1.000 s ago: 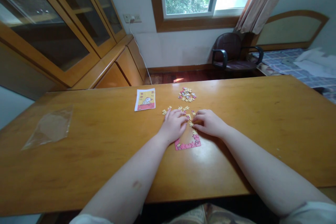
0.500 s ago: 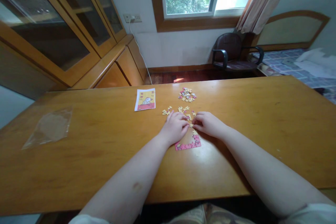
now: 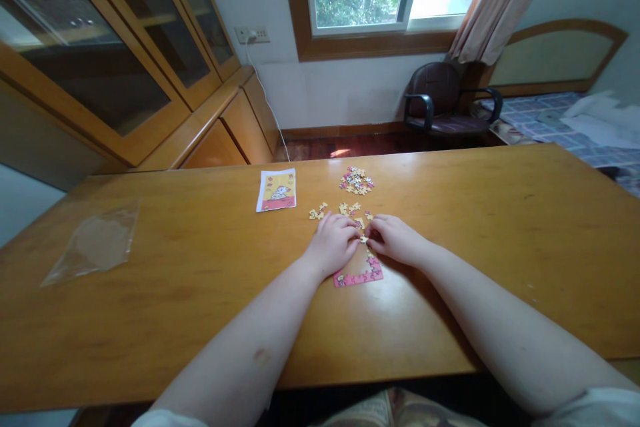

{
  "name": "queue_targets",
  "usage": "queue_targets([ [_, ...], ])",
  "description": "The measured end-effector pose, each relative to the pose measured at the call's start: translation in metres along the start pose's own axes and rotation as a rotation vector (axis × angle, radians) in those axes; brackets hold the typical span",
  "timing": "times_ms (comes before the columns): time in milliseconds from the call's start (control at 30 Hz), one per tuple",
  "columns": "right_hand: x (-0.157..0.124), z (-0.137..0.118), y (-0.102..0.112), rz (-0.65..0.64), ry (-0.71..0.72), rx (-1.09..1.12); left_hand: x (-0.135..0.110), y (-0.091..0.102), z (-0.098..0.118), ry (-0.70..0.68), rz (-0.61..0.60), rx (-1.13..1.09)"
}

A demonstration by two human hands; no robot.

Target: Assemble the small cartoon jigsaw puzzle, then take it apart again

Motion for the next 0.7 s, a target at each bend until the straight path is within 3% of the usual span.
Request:
queue_targets([
  [700, 0.0059, -0.001, -0.0015, 0.11, -0.031, -0.096, -0.0011, 0.0002, -0.0056, 0.047, 0.033, 0.027],
])
Point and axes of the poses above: each hand's wrist, its own x-axis towards the middle knuckle, its own y-axis out of the back of the hand, z = x × y, the point moved 7 cm from there along x, towards the middle knuckle, and after that the axes turned 13 degrees about -y, right-handed, at the moved point
